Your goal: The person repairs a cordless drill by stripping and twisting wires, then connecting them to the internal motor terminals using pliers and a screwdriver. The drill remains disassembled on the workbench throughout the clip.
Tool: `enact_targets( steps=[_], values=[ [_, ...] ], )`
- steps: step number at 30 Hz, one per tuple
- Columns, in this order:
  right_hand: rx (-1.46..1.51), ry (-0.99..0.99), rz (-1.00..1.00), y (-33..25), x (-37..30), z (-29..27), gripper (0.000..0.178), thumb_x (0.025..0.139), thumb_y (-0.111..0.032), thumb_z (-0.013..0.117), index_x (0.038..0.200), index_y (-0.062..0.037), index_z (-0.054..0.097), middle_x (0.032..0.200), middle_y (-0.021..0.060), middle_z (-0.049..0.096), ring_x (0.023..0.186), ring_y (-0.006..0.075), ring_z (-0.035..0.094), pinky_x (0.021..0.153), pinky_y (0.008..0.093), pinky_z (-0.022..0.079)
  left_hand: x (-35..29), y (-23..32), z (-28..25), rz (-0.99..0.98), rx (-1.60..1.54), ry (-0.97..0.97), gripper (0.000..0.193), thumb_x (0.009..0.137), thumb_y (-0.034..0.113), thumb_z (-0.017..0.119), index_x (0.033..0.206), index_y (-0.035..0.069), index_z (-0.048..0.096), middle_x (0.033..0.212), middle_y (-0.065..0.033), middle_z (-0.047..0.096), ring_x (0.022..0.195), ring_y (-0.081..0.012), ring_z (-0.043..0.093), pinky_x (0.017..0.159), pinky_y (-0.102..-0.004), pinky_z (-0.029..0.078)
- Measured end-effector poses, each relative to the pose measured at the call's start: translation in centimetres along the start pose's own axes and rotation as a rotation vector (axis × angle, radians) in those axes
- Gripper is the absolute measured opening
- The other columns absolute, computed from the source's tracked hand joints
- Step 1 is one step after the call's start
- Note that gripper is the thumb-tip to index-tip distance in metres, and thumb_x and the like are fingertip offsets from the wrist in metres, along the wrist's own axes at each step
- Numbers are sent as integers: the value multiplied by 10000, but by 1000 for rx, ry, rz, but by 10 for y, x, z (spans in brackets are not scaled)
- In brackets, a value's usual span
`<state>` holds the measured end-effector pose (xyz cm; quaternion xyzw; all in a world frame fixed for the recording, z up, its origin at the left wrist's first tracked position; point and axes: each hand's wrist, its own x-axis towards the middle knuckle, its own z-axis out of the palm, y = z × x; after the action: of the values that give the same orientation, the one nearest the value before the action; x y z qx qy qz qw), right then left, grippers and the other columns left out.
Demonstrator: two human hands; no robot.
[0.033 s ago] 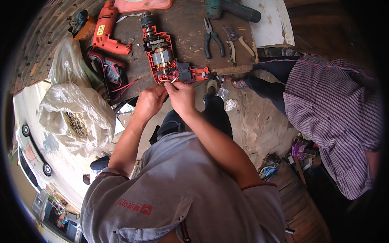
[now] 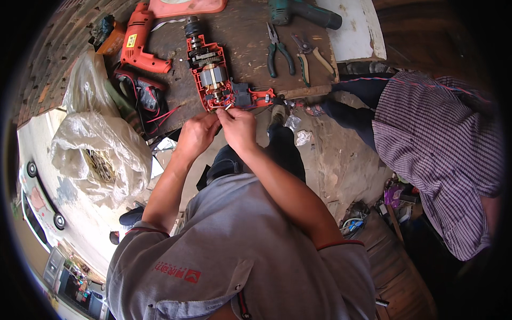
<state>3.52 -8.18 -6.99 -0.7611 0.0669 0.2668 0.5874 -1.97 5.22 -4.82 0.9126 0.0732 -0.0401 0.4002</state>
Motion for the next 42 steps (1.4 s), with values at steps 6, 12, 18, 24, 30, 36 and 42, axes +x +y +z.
enact_targets(
  steps=[6, 12, 18, 24, 30, 36, 42],
  values=[
    [35, 21, 40, -3, 1, 4, 263, 964, -171, 700, 760, -6, 696, 620, -36, 571, 506, 30, 457, 441, 251, 345, 0, -7, 0, 45, -100, 19, 100, 897, 97, 702, 936, 5, 707, 843, -193, 677, 798, -411, 669, 712, -461, 548],
    [60, 11, 80, 10, 6, 5, 261, 969, -179, 697, 778, -2, 683, 612, -5, 570, 454, 61, 480, 408, 249, 362, 1, -9, -2, 29, -136, 6, 108, 906, 102, 702, 924, -5, 700, 838, -196, 675, 793, -410, 669, 711, -457, 543],
    [82, -4, 123, 11, 9, 1, 263, 975, -189, 697, 788, -6, 680, 610, -6, 556, 451, 63, 473, 401, 249, 359, 2, -10, -4, 19, -147, -14, 103, 905, 89, 699, 923, -12, 698, 841, -199, 676, 794, -408, 669, 715, -452, 542],
    [143, -10, 184, 4, 9, 0, 271, 981, -199, 696, 776, -24, 673, 602, -15, 542, 441, 57, 454, 394, 243, 343, 3, -15, -1, 45, -177, 0, 98, 902, 69, 694, 921, -26, 693, 844, -203, 676, 793, -401, 671, 715, -445, 541],
    [237, -11, 235, -8, 7, 0, 281, 977, -203, 703, 767, -17, 680, 593, -15, 548, 443, 58, 461, 397, 248, 344, 3, -14, -2, 41, -192, 1, 101, 905, 62, 693, 919, -37, 687, 845, -210, 676, 787, -402, 668, 713, -440, 541],
    [268, -10, 243, -11, 7, 0, 258, 975, -205, 710, 799, -17, 695, 609, -11, 554, 451, 57, 458, 407, 236, 356, 3, -16, -1, 46, -195, -2, 97, 904, 57, 693, 915, -39, 685, 839, -212, 673, 781, -401, 666, 711, -439, 538],
    [299, -28, 246, -14, 7, -2, 249, 976, -197, 706, 811, -11, 704, 612, -9, 561, 457, 60, 464, 414, 240, 365, 3, -16, -1, 46, -200, -3, 92, 904, 53, 692, 913, -39, 683, 836, -214, 671, 781, -399, 666, 711, -439, 537]
  ],
)
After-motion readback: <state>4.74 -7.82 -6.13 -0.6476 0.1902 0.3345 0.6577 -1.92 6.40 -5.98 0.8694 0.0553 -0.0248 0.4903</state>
